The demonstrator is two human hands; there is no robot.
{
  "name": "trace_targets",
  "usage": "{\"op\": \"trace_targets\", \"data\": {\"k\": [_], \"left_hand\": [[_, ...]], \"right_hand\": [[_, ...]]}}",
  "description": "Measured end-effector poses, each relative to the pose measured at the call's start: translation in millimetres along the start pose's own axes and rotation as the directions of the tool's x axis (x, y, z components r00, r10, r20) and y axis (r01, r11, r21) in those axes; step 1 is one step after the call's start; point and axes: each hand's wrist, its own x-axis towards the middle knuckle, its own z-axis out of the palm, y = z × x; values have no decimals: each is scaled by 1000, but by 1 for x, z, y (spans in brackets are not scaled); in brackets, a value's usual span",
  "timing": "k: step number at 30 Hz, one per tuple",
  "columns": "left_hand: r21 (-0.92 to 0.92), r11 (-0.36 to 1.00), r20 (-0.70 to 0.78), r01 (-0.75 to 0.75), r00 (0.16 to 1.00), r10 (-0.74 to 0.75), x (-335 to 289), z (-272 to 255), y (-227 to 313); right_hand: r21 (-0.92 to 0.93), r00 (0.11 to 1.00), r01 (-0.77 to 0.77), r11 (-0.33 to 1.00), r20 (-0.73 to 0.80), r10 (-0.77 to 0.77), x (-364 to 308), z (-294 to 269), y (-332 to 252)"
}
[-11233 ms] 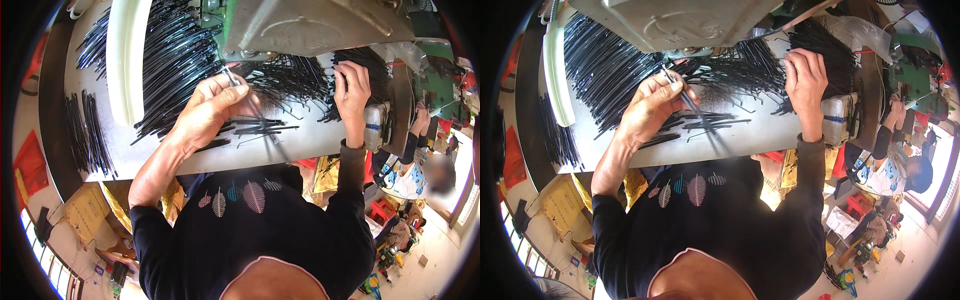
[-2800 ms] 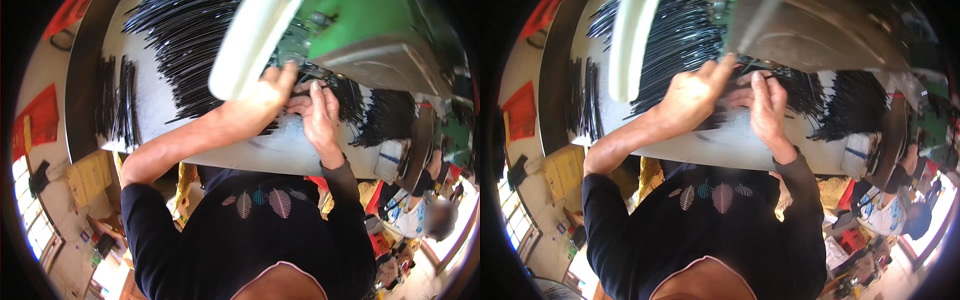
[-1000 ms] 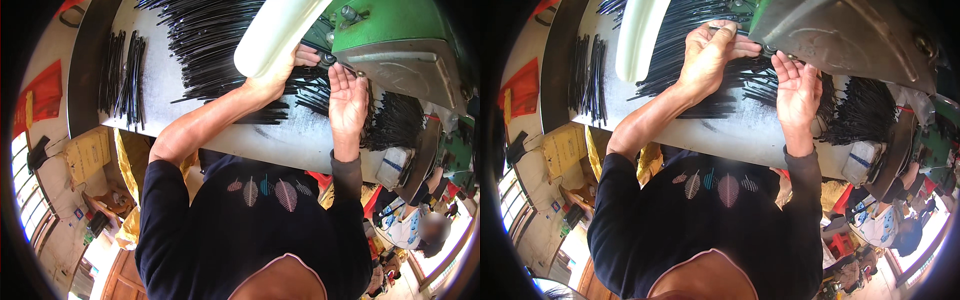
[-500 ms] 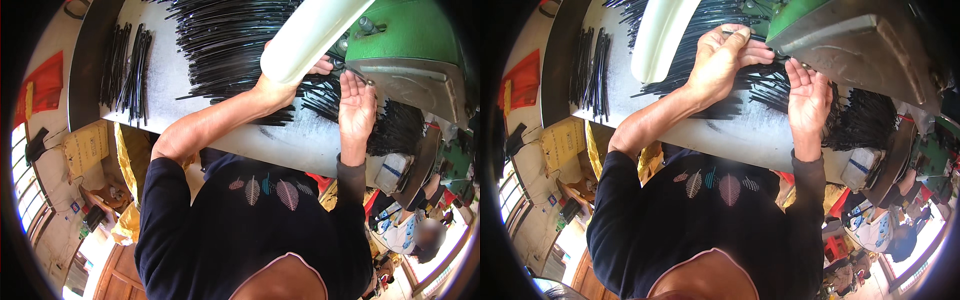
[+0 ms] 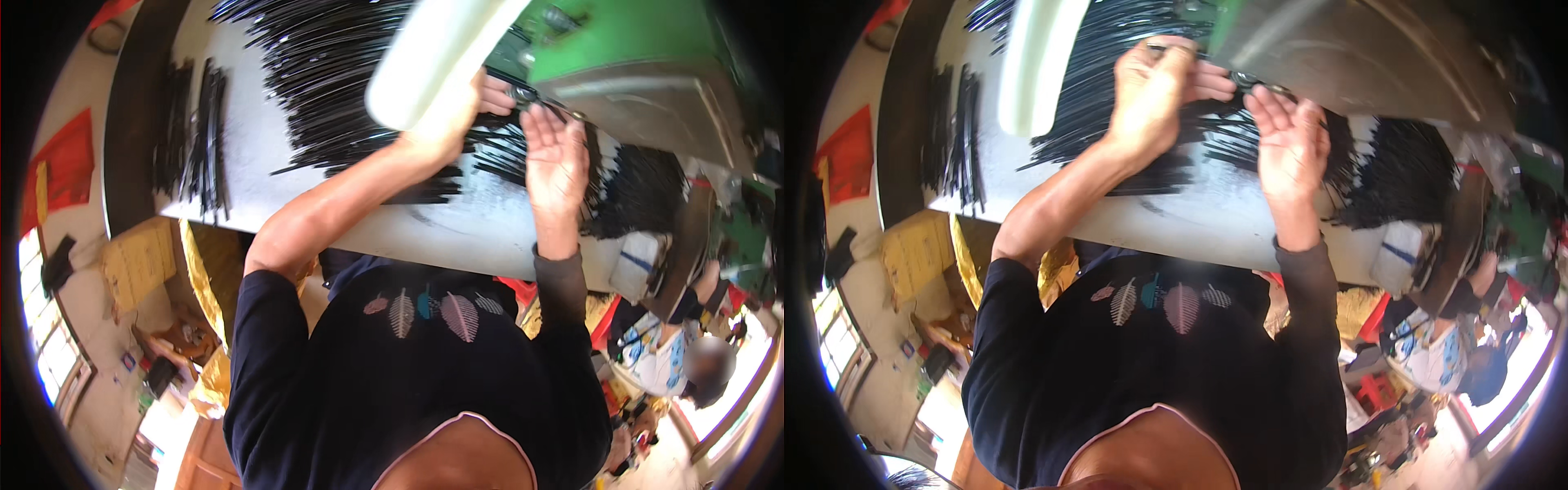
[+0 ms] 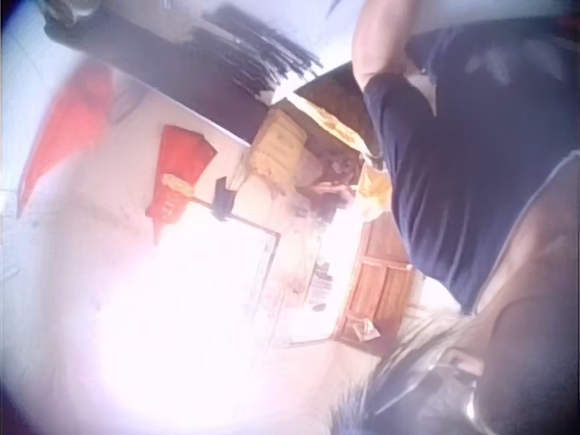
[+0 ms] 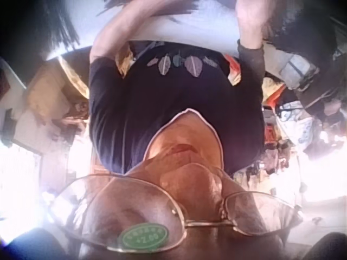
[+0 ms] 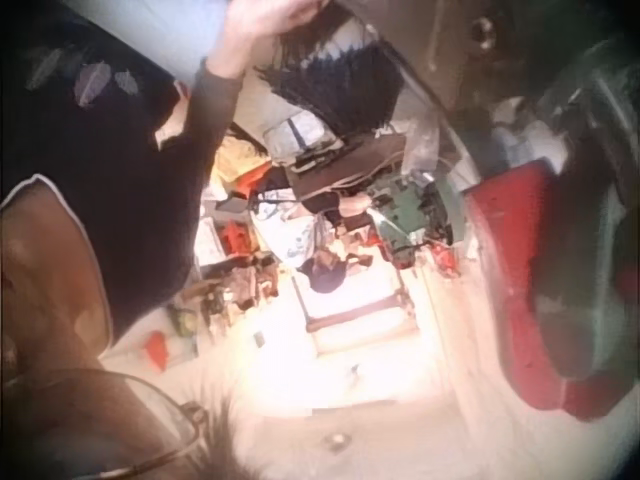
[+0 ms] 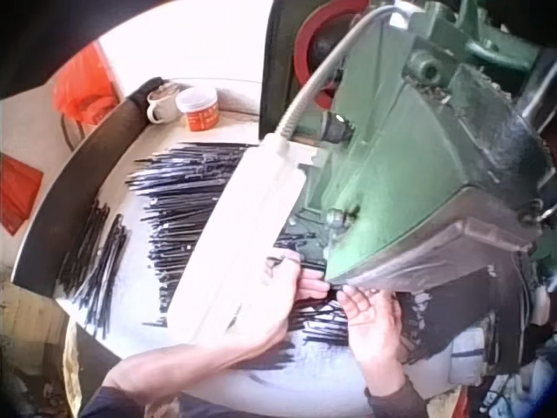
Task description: The person assembles umbrella frame components by picking up metal ribs and wire links from piles, threading the wire links into the ribs by hand, and pressing them together using a tabletop machine.
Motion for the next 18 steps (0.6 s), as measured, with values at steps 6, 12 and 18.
{"op": "trace_targets", "data": {"k": [6, 12, 18], "left_hand": [[-61, 998, -7, -30, 1000, 29, 13, 0, -5], [-125, 985, 52, 117, 992, -112, 17, -2, 9], [57, 926, 239, 374, 895, -377, -19, 5, 10]], "right_hand": [[6, 998, -18, 1000, -63, 19, -2, 12, 0], [-592, 929, -281, 756, 31, 369, -16, -1, -71], [-819, 840, 200, -538, 426, -335, -8, -44, -141]]}}
